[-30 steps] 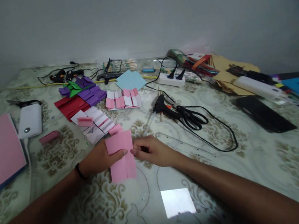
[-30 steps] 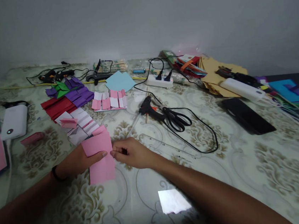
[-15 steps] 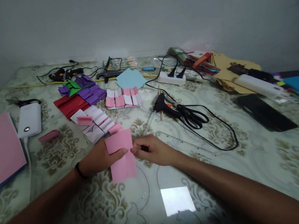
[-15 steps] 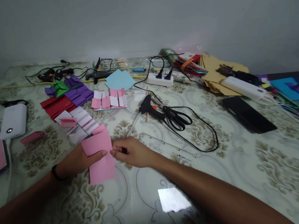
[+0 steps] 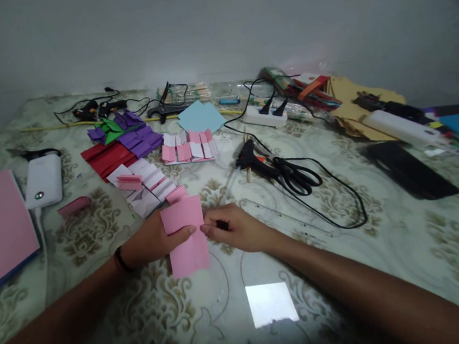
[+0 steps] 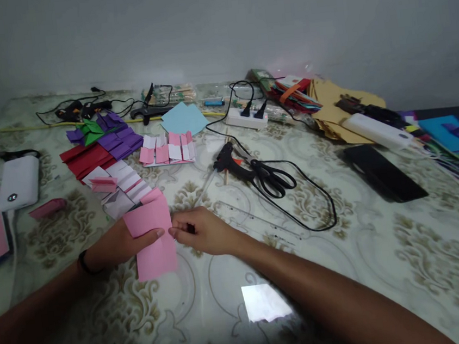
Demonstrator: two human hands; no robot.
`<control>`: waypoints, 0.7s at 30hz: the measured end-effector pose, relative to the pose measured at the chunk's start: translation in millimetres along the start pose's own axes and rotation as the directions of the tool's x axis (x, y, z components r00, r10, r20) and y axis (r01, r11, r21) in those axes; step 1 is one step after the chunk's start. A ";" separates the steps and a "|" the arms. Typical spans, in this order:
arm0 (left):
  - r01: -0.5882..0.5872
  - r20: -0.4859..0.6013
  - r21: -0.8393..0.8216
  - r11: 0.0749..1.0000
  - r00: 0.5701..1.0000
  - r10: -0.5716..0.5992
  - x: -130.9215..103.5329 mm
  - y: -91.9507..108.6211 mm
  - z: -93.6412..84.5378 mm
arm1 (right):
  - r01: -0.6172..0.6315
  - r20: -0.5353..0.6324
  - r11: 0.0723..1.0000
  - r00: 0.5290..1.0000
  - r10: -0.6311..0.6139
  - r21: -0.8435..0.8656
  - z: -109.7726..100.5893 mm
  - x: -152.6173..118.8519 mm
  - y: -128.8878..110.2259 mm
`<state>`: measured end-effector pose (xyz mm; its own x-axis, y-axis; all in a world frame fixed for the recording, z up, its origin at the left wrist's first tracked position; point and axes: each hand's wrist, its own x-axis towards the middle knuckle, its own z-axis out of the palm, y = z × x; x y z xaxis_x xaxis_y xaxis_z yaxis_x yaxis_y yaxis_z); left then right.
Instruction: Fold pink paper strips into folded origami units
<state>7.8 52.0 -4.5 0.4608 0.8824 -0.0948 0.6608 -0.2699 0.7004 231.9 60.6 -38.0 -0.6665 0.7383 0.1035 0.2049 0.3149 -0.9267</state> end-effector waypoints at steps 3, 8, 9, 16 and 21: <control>0.011 0.012 0.001 1.000 1.000 -0.011 -0.2 2.8 -0.8 | 0.014 -0.008 1.000 1.000 -0.015 -0.009 -0.2 -0.3 -0.3; 0.007 0.015 -0.003 1.000 1.000 -0.007 0.1 2.0 -0.5 | 0.003 0.005 1.000 1.000 -0.003 -0.024 -0.8 -0.7 0.7; 0.006 0.013 0.000 1.000 1.000 -0.006 0.3 1.2 -0.2 | 0.000 0.008 1.000 1.000 0.000 -0.023 -0.9 -0.8 0.9; 0.016 0.021 -0.002 1.000 1.000 -0.016 0.3 1.7 0.0 | 0.010 0.003 0.999 1.000 -0.010 -0.030 -1.0 -1.3 1.2; 0.009 0.026 0.001 1.000 1.000 -0.009 0.5 -0.6 0.5 | 0.008 0.008 0.999 1.000 -0.007 -0.033 -0.9 -1.2 1.3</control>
<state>7.9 52.4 -5.3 0.4705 0.8743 -0.1195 0.6655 -0.2626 0.6986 233.6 60.7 -39.0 -0.6739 0.7310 0.1073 0.2235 0.3401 -0.9134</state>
